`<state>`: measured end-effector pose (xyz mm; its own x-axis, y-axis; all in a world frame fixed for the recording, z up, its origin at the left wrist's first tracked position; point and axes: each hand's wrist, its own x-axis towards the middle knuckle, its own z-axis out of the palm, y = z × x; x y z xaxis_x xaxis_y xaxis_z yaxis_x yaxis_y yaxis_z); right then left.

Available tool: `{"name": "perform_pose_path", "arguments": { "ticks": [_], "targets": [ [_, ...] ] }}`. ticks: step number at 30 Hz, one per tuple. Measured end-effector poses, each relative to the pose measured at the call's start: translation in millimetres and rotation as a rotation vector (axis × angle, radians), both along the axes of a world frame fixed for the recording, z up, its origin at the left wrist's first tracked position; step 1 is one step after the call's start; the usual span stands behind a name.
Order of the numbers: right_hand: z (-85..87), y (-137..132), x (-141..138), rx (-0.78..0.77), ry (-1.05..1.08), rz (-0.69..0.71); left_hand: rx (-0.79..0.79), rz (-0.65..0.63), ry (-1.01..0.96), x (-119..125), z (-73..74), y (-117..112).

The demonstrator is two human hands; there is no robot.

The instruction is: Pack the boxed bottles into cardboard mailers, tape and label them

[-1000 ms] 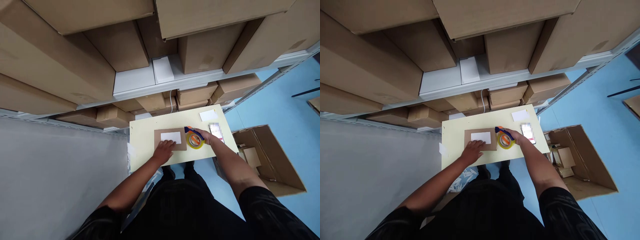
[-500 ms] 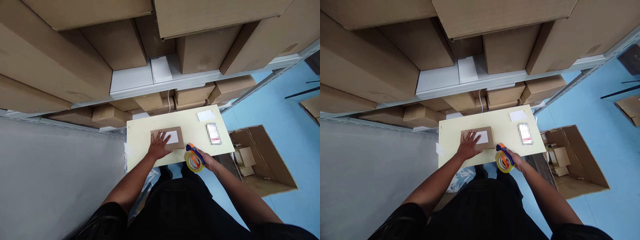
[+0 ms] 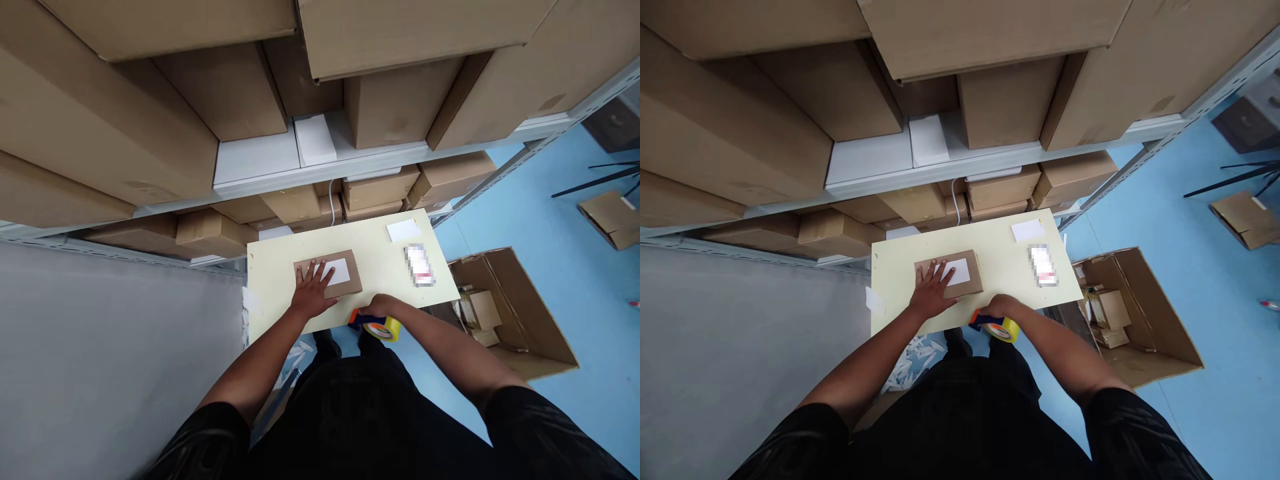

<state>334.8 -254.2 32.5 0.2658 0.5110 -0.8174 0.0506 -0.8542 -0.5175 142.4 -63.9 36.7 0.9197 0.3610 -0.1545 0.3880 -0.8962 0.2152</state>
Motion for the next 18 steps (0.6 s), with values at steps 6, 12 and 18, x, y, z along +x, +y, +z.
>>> {"name": "perform_pose_path", "arguments": {
  "ticks": [6, 12, 18],
  "targets": [
    [15.2, -21, -13, -0.121, -0.169, 0.177, -0.005, -0.015, -0.028, -3, -1.4, 2],
    [22.5, -87, 6, -0.086, -0.511, 0.001, -0.012, -0.029, -0.089, -9, -3.8, 4],
    [-16.5, -51, 4, 0.031, -1.083, 0.289, -0.008, -0.034, -0.121, -10, -9.2, 5]
  ]
}}
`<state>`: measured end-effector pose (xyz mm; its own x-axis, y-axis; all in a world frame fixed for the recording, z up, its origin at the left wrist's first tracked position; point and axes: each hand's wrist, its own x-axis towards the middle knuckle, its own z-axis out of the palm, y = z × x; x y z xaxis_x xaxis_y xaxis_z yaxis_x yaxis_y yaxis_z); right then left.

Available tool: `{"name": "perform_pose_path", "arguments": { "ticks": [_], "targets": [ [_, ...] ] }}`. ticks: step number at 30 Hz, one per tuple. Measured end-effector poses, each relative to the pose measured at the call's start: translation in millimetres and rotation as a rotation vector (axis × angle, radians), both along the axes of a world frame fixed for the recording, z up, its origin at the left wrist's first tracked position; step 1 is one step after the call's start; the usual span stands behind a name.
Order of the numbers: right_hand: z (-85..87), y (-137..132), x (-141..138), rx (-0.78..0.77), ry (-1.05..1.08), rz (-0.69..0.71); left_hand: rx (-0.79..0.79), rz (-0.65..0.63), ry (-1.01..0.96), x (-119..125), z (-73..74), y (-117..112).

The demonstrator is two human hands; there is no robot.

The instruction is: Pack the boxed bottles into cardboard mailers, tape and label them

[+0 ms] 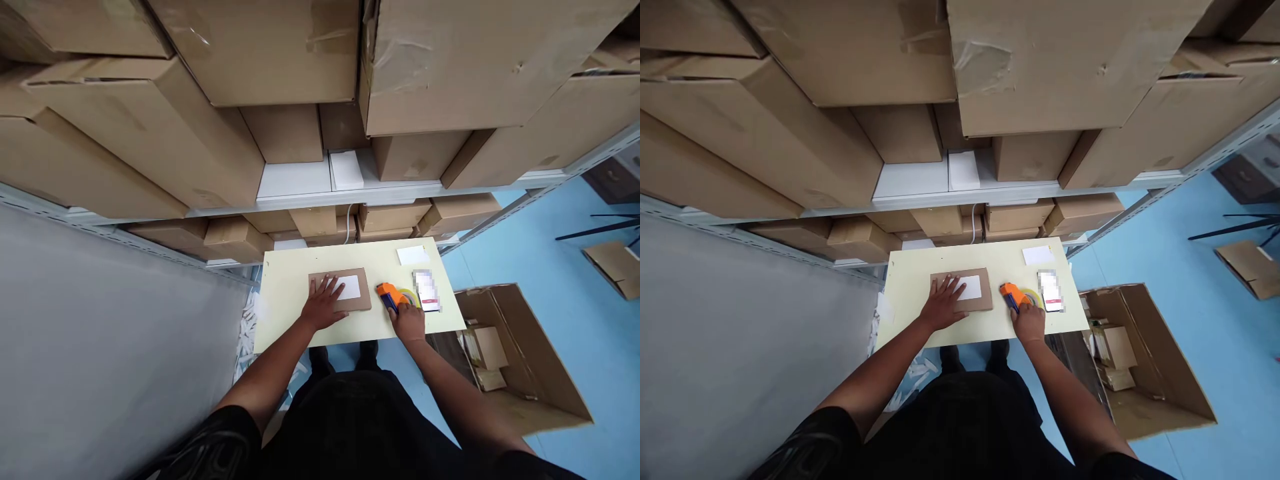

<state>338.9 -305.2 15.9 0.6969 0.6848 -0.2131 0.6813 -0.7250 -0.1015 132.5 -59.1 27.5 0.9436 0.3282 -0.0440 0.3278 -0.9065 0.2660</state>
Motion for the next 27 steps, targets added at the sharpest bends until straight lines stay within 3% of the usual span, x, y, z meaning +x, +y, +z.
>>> {"name": "perform_pose_path", "arguments": {
  "ticks": [3, 6, 8, 10, 12, 14, 17, 21, 24, 27],
  "targets": [
    [-16.6, 16, 1, -0.025, 0.002, 0.020, -0.032, 0.001, -0.025, -3, 5.0, -3],
    [-19.3, 11, 1, 0.040, 0.016, 0.001, -0.067, 0.076, -0.127, -17, 14.6, -8],
    [-15.9, 0, -1, 0.167, 0.032, 0.003, -0.125, 0.229, -0.241, -34, 18.1, -13],
    [-13.0, -9, -6, 0.306, 0.134, 0.029, -0.257, 0.476, -0.356, -54, 15.4, -17],
    [-14.4, -12, -12, 0.380, 0.344, 0.035, -0.476, 0.737, -0.406, -72, 6.7, -21],
    [-20.9, -7, -18, 0.378, 0.573, 0.000, -0.719, 0.874, -0.351, -82, -4.5, -27],
    [-35.0, 10, -22, 0.322, 0.777, -0.020, -0.936, 0.904, -0.222, -80, -16.8, -38],
    [-42.1, 23, -21, 0.263, 0.850, 0.068, -1.000, 0.972, -0.193, -65, -17.2, -54],
    [-27.7, 22, -15, 0.254, 0.816, 0.095, -0.957, 0.967, -0.263, -66, -7.3, -63],
    [0.7, 24, -10, 0.278, 0.790, 0.090, -0.897, 0.896, -0.352, -76, 8.4, -64]
  ]
}}
